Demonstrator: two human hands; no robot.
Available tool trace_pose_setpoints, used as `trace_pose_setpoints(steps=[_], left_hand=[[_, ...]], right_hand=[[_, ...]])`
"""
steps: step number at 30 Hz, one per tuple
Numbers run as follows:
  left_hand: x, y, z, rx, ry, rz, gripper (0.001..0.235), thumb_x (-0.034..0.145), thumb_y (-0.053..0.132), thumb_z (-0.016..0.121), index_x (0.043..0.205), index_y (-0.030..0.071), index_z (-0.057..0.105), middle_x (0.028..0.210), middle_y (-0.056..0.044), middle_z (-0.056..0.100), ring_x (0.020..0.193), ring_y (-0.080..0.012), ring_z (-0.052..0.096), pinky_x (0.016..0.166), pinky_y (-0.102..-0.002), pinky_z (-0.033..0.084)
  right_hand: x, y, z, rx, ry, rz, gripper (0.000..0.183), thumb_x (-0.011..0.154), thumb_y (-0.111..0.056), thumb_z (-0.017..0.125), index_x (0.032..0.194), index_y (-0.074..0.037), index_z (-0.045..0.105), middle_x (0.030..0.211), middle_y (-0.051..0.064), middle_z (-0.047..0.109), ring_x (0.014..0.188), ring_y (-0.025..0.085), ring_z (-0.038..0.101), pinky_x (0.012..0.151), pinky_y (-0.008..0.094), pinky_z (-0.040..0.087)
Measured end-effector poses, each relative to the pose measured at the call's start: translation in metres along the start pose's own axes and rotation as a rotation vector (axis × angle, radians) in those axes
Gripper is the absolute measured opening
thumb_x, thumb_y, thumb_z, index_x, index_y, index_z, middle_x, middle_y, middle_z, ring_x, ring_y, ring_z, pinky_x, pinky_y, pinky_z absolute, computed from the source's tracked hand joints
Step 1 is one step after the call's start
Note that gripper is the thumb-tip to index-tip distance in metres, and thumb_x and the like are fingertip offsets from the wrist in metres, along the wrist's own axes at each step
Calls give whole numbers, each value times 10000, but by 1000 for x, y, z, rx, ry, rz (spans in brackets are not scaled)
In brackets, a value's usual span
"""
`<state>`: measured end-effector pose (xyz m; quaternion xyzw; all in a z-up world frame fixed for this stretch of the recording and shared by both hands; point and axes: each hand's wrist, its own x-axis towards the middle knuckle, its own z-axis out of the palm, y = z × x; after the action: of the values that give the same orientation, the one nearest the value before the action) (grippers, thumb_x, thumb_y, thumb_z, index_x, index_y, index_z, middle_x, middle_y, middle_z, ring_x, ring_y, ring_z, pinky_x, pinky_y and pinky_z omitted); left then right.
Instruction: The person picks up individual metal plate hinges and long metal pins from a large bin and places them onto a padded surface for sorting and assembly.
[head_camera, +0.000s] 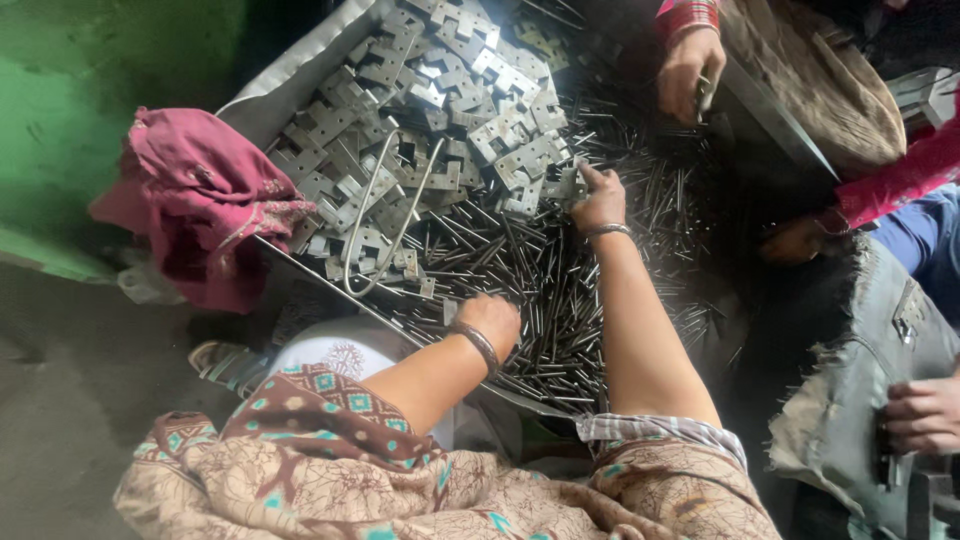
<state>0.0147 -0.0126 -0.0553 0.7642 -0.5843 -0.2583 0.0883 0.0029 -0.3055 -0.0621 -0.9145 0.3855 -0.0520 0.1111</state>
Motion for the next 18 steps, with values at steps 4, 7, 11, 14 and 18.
trace_pose_setpoints(steps=[4,7,11,14,18], left_hand=[[-7,1,-2,70,20,89,176,898,154,622,948,121,788,984,-95,770,956,-271,741,800,-392,603],[-14,-2,-12,1,216,132,158,896,144,614,879,152,771,907,-75,776,908,-261,746,784,-397,596],[-17,-2,-31,3,248,125,127,895,131,610,919,115,734,897,-94,771,876,-273,747,725,-406,609],[-17,-2,-36,-25,343,200,116,879,110,613,956,100,699,867,-80,759,885,-279,734,745,-435,595],[-10,6,-29,-419,441,352,170,871,76,602,1028,92,665,925,-82,766,905,-302,718,740,-441,579]], right_hand=[[-34,-16,-34,-250,-76,-128,426,828,-6,725,1207,-193,774,1264,204,601,1087,382,646,950,428,549],[-82,-27,-72,-372,36,-244,133,910,-209,772,956,-86,794,1148,180,624,1083,370,639,921,476,522],[-162,-19,-109,105,86,-357,148,905,-93,714,994,16,757,1270,225,643,1052,370,685,878,410,576],[-220,-2,-123,238,24,-235,160,918,-94,703,1035,10,737,1163,176,710,940,313,736,811,376,600],[-264,27,-109,253,18,-150,207,829,-34,733,1030,12,752,1024,174,750,904,299,742,796,351,587]])
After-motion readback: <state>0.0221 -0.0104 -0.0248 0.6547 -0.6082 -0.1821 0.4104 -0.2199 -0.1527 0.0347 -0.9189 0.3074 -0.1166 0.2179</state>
